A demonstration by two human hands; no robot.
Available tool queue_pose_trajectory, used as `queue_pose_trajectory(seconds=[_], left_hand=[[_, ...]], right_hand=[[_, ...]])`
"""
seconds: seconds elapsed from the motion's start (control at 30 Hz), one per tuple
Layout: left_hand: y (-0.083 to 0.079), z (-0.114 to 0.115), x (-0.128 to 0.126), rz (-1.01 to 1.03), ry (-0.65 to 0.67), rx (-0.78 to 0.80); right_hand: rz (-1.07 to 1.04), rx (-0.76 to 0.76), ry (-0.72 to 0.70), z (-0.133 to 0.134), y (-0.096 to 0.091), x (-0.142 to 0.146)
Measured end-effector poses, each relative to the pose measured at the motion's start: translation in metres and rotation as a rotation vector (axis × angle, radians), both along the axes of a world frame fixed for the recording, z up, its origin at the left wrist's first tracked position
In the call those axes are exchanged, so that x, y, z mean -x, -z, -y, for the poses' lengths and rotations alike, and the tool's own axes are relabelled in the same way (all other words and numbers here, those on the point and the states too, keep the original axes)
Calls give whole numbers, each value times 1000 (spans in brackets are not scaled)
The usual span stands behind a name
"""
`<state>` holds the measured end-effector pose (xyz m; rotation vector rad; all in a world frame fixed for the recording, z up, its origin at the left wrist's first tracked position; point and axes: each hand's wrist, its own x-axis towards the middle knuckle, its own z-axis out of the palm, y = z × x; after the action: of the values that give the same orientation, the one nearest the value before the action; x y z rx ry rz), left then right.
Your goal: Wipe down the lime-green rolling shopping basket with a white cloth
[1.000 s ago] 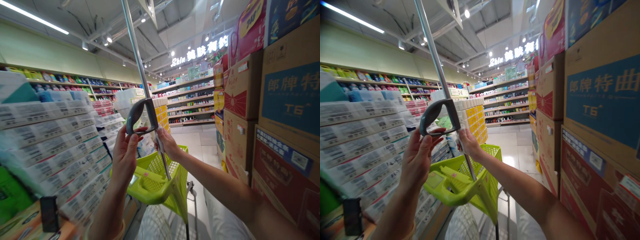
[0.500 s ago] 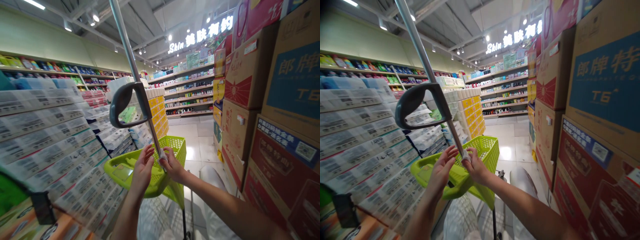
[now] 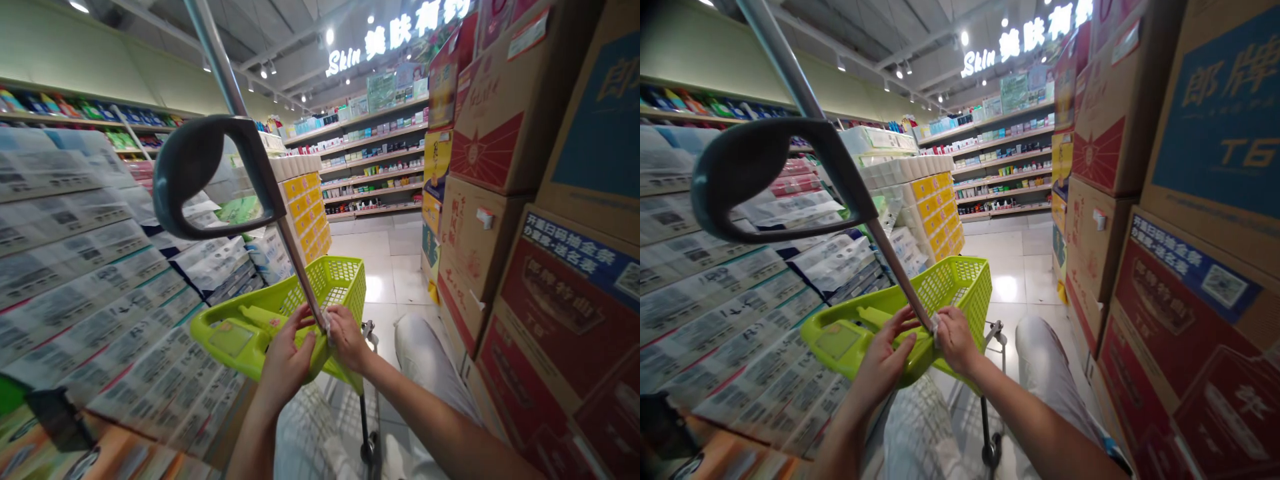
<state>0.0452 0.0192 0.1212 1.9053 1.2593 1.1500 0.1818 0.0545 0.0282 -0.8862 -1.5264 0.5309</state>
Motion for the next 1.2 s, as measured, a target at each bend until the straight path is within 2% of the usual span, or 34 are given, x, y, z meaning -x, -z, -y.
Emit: queue_pose_trajectory(seconds=[0.1,0.2,0.33,0.4,0.53,0.6,0.83,1.03,1.2], left_hand=[[-1,2,1,-23,-12,6],[-4,3,2,-17,4,9],[-7,5,3,-11,11,14],[-8,6,4,-18,13,5],[-9,8,5,-37,19,10],[-10,8,5,-43,23,17],[-10,10,11,-37,33,-11],[-13,14,16,-4,32,-1],[-10,17,22,0,1,9]], right_hand=[[-63,81,22,-10,6,-5],[-150,150,-9,-5,2,0],[-154,101,-72,6,-4,8],[-145,110,-78,-2,-1,5],[-249,256,-47,-31,9,-5],[-264,267,-45,-35,10,-5],[-93,153,-180,-20,-4,-4],[-56,271,-78,-38,0,-14],[116,106,-98,-18,-9,-3]])
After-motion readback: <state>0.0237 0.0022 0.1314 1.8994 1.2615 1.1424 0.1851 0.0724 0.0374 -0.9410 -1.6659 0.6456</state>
